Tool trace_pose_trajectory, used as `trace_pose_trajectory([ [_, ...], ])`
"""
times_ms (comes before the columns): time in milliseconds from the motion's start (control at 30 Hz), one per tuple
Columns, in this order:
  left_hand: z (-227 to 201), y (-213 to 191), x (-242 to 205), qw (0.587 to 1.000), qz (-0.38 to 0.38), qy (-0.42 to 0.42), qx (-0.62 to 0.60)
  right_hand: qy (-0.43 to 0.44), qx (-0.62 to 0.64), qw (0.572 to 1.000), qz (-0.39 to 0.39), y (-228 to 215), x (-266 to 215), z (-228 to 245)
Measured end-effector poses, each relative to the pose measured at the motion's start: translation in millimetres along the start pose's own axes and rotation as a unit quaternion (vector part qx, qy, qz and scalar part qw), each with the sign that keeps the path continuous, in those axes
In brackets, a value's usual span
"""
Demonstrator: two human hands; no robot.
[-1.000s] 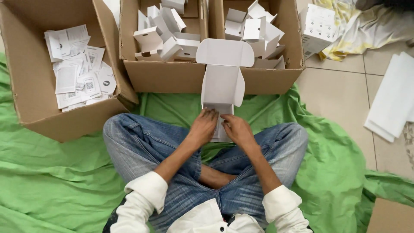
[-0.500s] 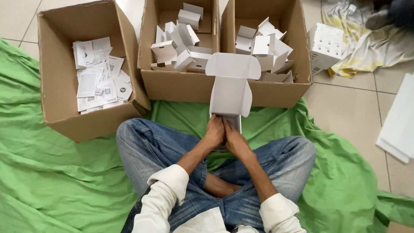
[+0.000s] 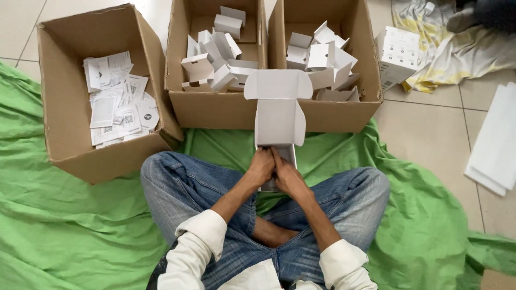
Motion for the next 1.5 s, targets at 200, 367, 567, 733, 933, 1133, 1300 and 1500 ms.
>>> trace_pose_trajectory([
  [200, -3.8, -29.0, -10.2, 0.998, 0.062, 0.001, 0.034, 0.038, 0.012, 0.998, 0.049, 22.0, 2.3, -22.3],
  [367, -1.2, -9.3, -7.6, 0.998, 0.048, -0.013, 0.026, 0.062, 0.025, 0.996, 0.061, 15.6, 0.1, -18.0],
  [567, -4.0, -35.7, -23.4, 0.998, -0.066, -0.01, -0.011, 0.03, 0.048, 0.998, 0.038, 3.3, 4.3, 0.8],
  [733, -7.0, -26.8, -23.0, 0.998, -0.058, -0.011, 0.003, 0.065, 0.06, 0.995, 0.054, -1.6, 6.2, 8.6],
  [933, -3.3, -4.3, -10.7, 0.998, -0.003, -0.02, 0.067, 0.021, 0.027, 0.999, 0.006, 7.5, -2.3, 1.3],
  [1133, -6.4, 22.9, -2.2, 0.999, 0.028, -0.009, 0.021, 0.046, 0.034, 0.998, 0.013, -3.7, -13.1, 17.6],
  [1300, 3.3, -19.6, -14.2, 0.99, -0.106, -0.002, -0.098, 0.038, 0.017, 0.999, 0.004, -18.3, -16.0, 26.8],
  [1500, 1.0, -99.1, -67.8, 0.963, -0.039, 0.015, -0.268, 0.028, 0.013, 0.999, -0.011, -43.9, -20.4, 34.5],
])
Point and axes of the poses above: each hand's wrist, its own x-axis towards the middle knuckle, its own y-axis out of the palm, z = x × y, the point moved 10 cm from there along x, towards the middle knuckle, and after that the axes turned 5 degrees about -y, right-handed, at the moved point
